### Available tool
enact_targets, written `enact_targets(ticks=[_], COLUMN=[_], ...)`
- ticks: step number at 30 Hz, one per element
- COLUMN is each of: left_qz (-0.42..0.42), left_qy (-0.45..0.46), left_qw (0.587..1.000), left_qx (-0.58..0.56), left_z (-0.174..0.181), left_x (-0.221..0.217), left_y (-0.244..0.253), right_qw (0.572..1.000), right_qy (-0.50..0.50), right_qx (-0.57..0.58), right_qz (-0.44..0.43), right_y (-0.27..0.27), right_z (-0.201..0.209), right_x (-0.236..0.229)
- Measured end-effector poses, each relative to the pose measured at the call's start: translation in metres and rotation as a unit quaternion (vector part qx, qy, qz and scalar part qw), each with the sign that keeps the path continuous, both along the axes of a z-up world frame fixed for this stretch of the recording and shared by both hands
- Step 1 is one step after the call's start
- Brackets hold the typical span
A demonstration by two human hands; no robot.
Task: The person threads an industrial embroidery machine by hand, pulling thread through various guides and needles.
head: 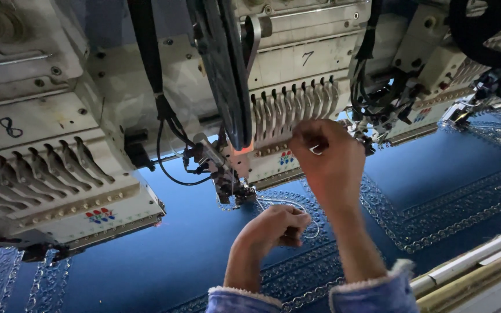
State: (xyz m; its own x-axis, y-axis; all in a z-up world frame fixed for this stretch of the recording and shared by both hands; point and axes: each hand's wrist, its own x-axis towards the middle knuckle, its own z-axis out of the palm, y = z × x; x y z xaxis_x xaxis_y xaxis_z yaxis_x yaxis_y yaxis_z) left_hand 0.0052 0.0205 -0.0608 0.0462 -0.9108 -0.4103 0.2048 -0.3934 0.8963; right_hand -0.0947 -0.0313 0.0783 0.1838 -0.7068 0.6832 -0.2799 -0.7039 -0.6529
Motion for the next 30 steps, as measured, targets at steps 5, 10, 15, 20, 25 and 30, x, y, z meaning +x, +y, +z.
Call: enact_targets(ticks=[5,10,15,20,25,30], left_qz=[0.023,0.017,0.024,0.101,0.152,0.077], left_qy=[-0.019,-0.051,-0.087,0.002,0.163,0.364], left_qw=[1.000,0.998,0.995,0.995,0.975,0.927], left_qx=[0.005,0.015,0.043,0.020,0.020,-0.055], left_z=[0.025,0.013,0.018,-0.001,0.016,-0.011], left_x=[0.006,0.021,0.033,0.029,0.018,0.022], left_y=[0.016,0.016,0.023,0.014,0.012,-0.004], right_qw=[0.989,0.895,0.733,0.798,0.860,0.902], right_qy=[0.093,0.320,0.569,0.515,0.416,0.313], right_qx=[0.034,0.221,0.296,0.261,0.248,0.235], right_qz=[0.108,0.219,0.225,0.172,0.159,0.181], right_y=[-0.006,0.016,-0.022,-0.050,-0.045,-0.033], right_z=[0.016,0.032,-0.038,-0.073,-0.054,-0.041], right_x=[-0.034,-0.054,-0.024,-0.020,-0.020,-0.021])
